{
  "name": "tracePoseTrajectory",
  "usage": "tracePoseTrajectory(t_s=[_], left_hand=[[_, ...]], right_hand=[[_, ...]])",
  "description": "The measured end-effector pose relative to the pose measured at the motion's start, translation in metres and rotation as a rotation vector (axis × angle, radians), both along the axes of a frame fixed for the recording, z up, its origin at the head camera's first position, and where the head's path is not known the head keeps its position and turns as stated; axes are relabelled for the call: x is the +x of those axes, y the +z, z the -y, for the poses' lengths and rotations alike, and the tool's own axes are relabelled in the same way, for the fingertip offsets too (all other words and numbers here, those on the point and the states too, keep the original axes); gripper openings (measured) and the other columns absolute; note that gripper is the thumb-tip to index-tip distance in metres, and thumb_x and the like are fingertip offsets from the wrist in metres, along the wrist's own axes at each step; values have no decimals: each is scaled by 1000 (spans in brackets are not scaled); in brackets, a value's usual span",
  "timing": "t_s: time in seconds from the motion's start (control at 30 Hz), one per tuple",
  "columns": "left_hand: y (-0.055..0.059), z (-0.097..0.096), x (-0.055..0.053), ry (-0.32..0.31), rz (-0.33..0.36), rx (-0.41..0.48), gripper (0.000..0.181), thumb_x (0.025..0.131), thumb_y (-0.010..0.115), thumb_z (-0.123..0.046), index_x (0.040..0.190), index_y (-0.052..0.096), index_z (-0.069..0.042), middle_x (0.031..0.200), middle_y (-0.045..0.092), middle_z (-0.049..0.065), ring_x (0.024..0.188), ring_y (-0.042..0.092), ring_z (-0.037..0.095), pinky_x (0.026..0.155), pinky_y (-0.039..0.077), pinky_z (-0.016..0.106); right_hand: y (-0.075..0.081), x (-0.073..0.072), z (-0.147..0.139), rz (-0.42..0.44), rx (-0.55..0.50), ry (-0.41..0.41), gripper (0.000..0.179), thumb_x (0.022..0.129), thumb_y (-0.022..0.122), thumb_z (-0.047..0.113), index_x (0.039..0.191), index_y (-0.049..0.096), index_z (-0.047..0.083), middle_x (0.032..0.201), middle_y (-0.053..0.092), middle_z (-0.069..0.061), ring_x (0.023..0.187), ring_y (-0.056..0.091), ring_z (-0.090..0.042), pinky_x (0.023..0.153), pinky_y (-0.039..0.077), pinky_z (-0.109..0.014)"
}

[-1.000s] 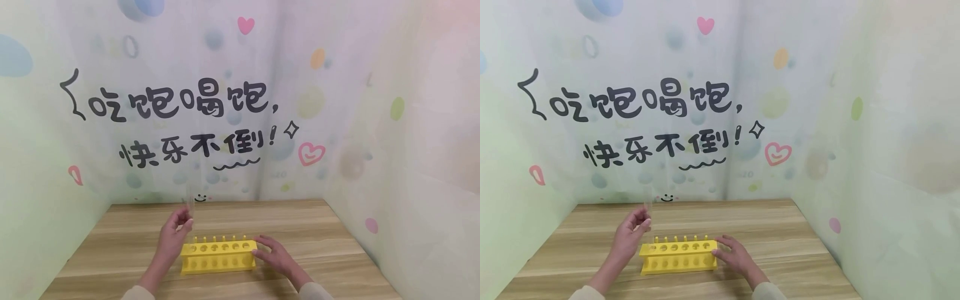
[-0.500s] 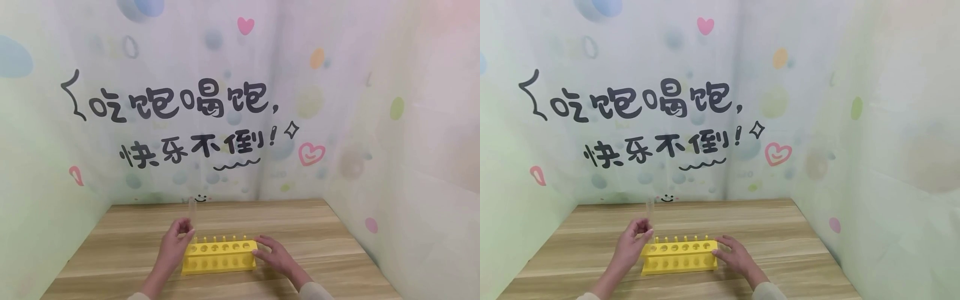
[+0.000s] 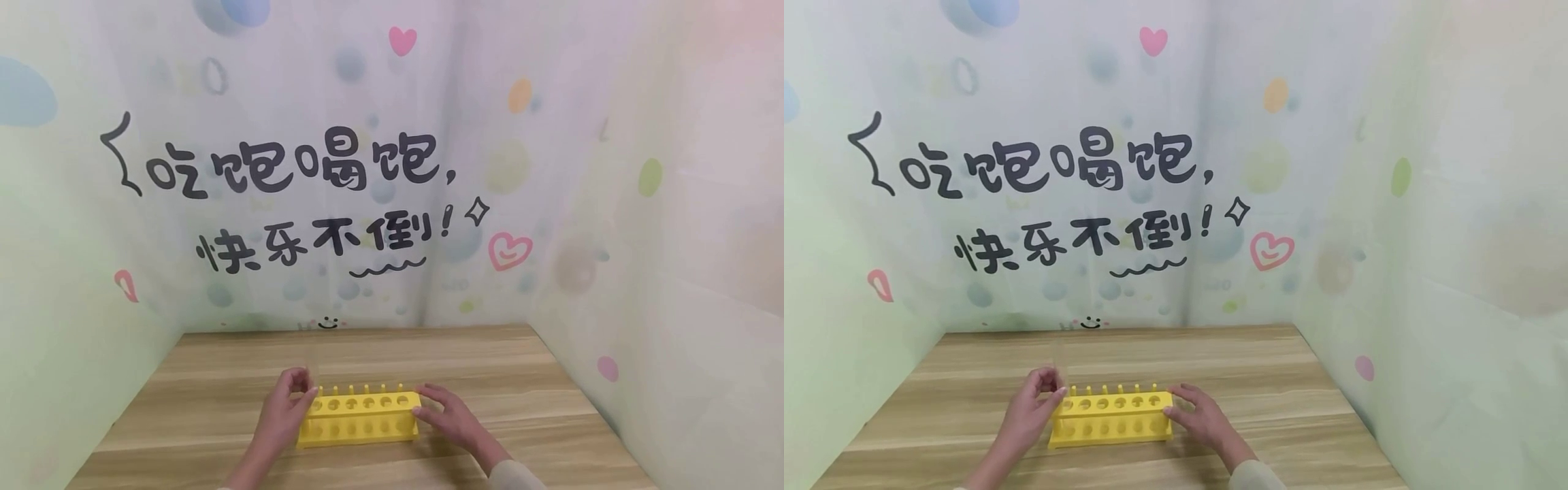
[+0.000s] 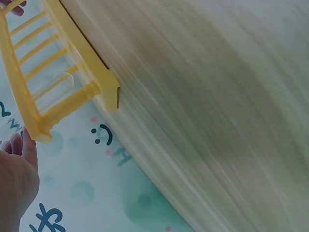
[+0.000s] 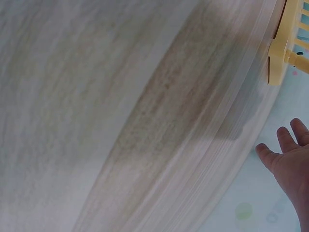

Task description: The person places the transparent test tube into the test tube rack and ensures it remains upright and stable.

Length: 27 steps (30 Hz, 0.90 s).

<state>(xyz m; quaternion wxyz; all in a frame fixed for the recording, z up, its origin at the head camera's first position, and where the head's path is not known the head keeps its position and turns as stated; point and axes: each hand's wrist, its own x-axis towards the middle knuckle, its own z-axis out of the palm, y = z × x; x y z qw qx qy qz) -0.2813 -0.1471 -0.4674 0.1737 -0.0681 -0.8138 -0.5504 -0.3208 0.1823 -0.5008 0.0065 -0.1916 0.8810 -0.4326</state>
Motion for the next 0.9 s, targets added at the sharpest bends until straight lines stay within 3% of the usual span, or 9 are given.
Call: tracePoseTrajectory(t_s=[0.33,0.63,0.9], left_hand=[[-7,2,0,47,31,-105,30,91,63,-11,118,51,-6,100,61,3,97,61,17,85,54,28],[-16,3,4,65,-23,-165,31,89,67,-13,115,52,-7,98,62,-1,94,61,15,84,53,38],[-11,2,2,57,55,-159,36,89,66,-14,121,51,-6,104,63,3,103,61,22,93,51,44]], right_hand=[[-1,-1,1,-7,0,3,55,90,62,42,133,55,8,144,42,-25,132,36,-50,103,28,-69],[0,2,2,7,-6,6,54,90,62,41,133,55,8,144,42,-25,132,35,-50,103,29,-69],[1,3,3,5,5,-4,56,91,60,42,134,52,8,143,46,-19,133,37,-45,106,29,-66]])
